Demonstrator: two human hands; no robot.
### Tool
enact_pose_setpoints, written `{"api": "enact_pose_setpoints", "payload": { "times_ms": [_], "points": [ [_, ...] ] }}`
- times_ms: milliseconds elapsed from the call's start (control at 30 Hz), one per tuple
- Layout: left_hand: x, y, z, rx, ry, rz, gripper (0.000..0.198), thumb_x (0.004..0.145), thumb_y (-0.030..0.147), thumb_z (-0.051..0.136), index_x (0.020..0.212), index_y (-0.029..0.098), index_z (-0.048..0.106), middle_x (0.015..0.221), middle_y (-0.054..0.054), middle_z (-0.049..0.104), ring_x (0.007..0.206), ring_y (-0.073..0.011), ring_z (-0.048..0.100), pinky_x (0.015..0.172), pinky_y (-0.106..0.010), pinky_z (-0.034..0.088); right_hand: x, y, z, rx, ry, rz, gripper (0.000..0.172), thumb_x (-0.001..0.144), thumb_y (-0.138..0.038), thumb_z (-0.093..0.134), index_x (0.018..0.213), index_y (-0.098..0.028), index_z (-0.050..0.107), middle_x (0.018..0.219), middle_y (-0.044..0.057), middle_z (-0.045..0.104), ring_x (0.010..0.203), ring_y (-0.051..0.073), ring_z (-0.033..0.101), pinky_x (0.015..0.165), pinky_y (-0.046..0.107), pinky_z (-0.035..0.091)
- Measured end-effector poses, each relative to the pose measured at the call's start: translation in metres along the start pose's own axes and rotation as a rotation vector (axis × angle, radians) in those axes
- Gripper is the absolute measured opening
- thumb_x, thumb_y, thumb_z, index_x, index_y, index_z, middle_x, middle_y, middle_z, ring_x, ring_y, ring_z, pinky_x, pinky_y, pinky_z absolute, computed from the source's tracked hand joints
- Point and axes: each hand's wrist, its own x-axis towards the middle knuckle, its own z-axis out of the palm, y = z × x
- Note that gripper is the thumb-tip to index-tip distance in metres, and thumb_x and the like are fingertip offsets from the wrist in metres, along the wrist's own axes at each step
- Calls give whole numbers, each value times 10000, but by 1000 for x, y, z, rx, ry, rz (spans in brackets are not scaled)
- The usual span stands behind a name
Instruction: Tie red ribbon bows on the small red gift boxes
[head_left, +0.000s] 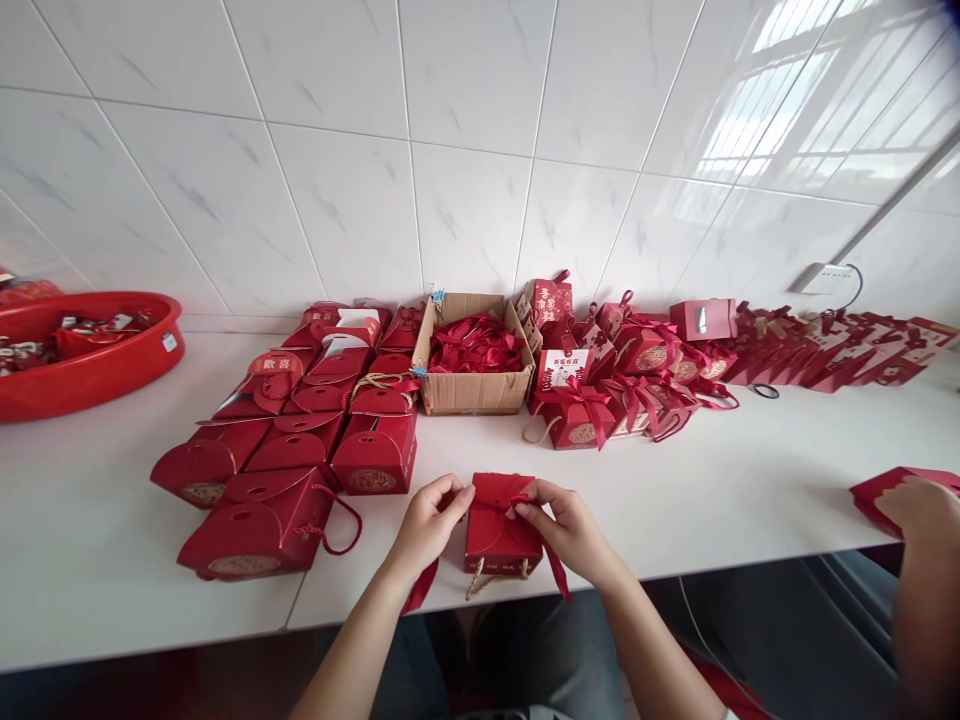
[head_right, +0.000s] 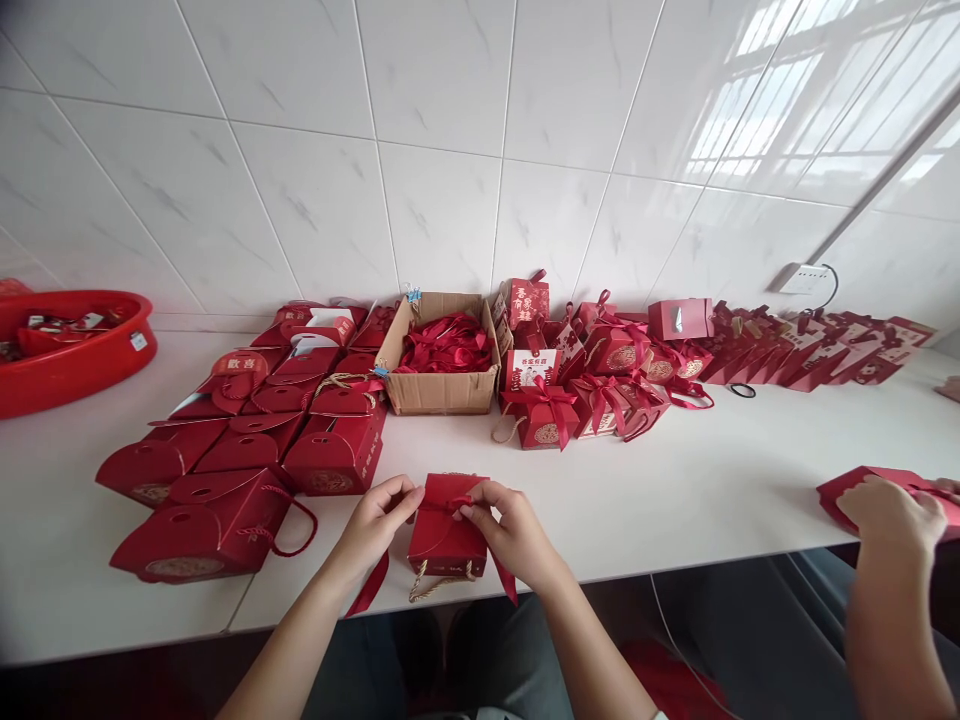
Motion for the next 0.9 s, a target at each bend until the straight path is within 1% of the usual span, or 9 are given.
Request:
{"api": "enact_pose_setpoints", "payload": {
  "times_ms": [133, 267, 333, 467, 567, 667, 733, 800, 900],
  "points": [
    [-1, 3, -4, -21, -35, -15, 342, 833, 469, 542, 639, 200, 461, 584, 52, 394, 560, -114, 382, 557, -234, 331, 1, -1, 7, -79, 99, 14, 183, 880, -302, 525, 775, -194, 628, 760, 25, 676, 730, 170, 595, 726, 294, 462],
    [-2, 18, -15, 43, -108, 54, 223, 792, 393, 609, 707, 195, 550, 692, 18, 522, 681, -143, 498, 659, -249, 408, 4, -5, 15, -120, 162, 50, 171, 861, -297, 528, 792, -193, 646, 749, 26, 671, 701, 172, 580, 665, 279, 455],
    [-1, 28, -21, 121, -175, 83, 194, 798, 372, 604, 732, 194, 567, 738, 1, 565, 735, -160, 537, 702, -262, 433, 5, -7, 18, -147, 178, 70, 167, 849, -294, 530, 807, -191, 655, 762, 30, 683, 701, 176, 590, 653, 276, 453],
    [0, 48, -31, 373, -278, 118, 152, 777, 346, 628, 774, 201, 585, 759, 7, 604, 713, -154, 548, 681, -256, 441, 7, -11, 21, -196, 204, 92, 152, 821, -267, 541, 810, -181, 666, 765, 35, 702, 693, 176, 610, 656, 273, 456],
    [4, 55, -35, 547, -217, 121, 174, 749, 338, 652, 870, 221, 612, 869, -9, 650, 786, -179, 585, 723, -274, 452, 8, -13, 21, -202, 207, 93, 155, 816, -264, 538, 802, -177, 666, 738, 33, 695, 670, 170, 607, 635, 264, 453],
    [9, 52, -38, 644, -169, 51, 192, 761, 358, 626, 893, 222, 657, 917, -41, 689, 857, -224, 626, 755, -303, 460, 7, -13, 21, -201, 207, 86, 158, 819, -266, 533, 788, -180, 661, 729, 28, 689, 663, 164, 601, 626, 258, 450],
    [12, 47, -39, 677, -204, 16, 186, 762, 383, 616, 814, 218, 684, 875, -45, 709, 847, -242, 642, 743, -307, 462, 6, -13, 20, -201, 209, 79, 153, 818, -264, 535, 778, -181, 658, 721, 24, 684, 656, 161, 597, 621, 255, 448],
    [12, 43, -41, 700, -220, 10, 221, 765, 422, 603, 734, 218, 683, 801, -36, 712, 783, -243, 650, 684, -298, 461, 5, -13, 20, -198, 212, 74, 149, 816, -263, 539, 773, -181, 656, 710, 22, 681, 648, 160, 595, 612, 253, 448],
    [9, 42, -46, 687, -206, 38, 253, 790, 437, 570, 728, 216, 678, 742, -20, 702, 711, -225, 647, 626, -279, 454, 5, -12, 20, -180, 215, 73, 158, 820, -269, 537, 791, -181, 666, 733, 30, 694, 666, 169, 608, 614, 256, 458]
  ]
}}
